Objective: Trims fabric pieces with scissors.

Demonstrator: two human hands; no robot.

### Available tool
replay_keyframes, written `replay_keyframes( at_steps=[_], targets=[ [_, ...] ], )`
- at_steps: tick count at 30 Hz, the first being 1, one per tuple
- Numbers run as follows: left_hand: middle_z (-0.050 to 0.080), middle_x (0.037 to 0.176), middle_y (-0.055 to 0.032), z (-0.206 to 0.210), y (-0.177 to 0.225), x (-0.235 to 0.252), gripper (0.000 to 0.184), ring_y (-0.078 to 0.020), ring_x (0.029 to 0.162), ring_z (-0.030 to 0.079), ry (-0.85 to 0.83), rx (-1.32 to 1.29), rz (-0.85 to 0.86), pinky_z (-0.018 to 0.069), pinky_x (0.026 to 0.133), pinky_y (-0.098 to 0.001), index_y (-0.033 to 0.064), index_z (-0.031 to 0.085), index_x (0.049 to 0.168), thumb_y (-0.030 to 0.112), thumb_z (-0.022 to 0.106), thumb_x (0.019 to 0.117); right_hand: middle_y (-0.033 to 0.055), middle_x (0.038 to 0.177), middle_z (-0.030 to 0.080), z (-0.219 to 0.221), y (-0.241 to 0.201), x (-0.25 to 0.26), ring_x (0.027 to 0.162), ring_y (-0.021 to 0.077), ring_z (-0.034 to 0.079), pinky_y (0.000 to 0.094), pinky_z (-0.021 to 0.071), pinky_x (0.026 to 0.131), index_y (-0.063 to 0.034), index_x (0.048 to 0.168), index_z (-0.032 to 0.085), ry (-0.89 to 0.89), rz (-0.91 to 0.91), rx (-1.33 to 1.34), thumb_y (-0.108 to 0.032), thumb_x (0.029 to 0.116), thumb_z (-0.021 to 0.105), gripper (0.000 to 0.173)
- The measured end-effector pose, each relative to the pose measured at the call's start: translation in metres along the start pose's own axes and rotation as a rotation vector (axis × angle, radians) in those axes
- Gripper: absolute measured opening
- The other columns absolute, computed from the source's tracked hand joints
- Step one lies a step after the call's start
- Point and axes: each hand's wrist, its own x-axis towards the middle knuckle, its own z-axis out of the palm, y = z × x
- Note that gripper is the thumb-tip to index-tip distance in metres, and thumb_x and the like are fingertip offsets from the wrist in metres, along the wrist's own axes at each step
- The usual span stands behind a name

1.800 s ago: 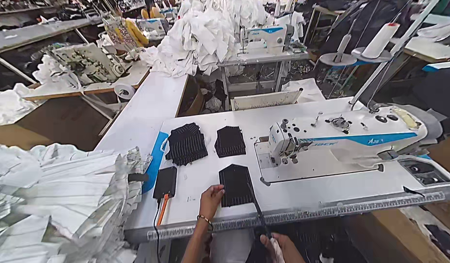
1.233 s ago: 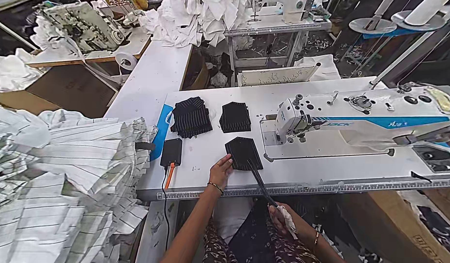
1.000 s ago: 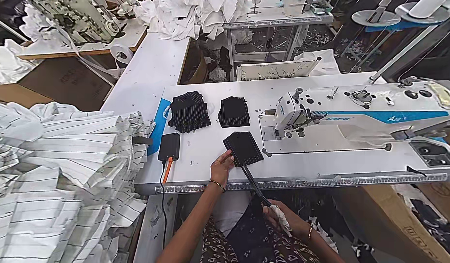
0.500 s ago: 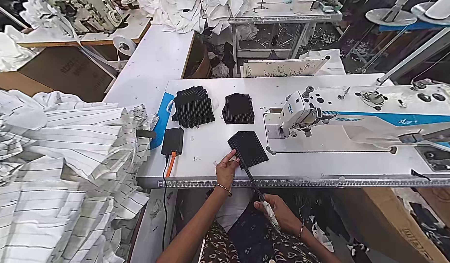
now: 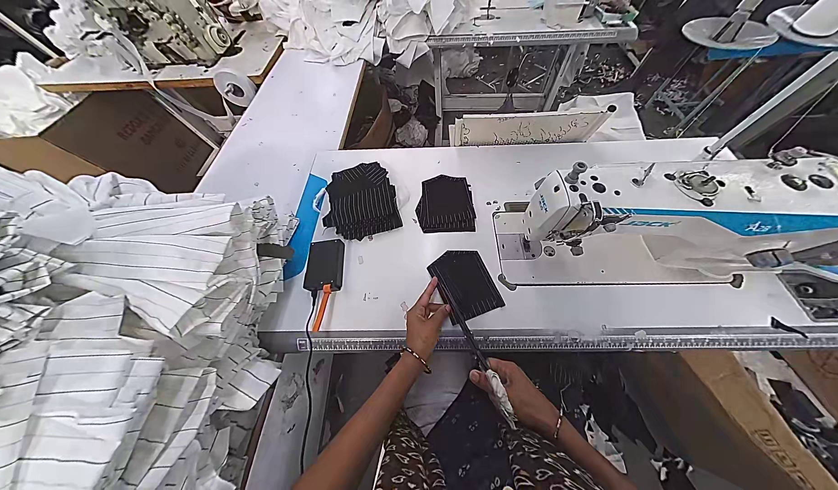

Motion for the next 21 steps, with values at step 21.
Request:
replay_keyframes(
  at_steps=[21],
  targets=[
    [0.009, 0.17, -0.0179, -0.011, 0.008, 0.007, 0.098, 0.0052, 0.065, 0.058, -0.34, 0.173, -0.046, 0.0522, 0.065, -0.0164, 0.003, 0.002, 0.163, -0.006, 0.066, 0.0887, -0.0083, 0.057, 0.05, 0.009, -0.01, 0.008, 0.047, 0.0009, 0.049, 0.0179, 0.043, 0.048, -0.0138, 0.082, 0.055, 0.023, -0.052, 0.224, -0.037, 0.1019, 0.062, 0.032]
  ],
)
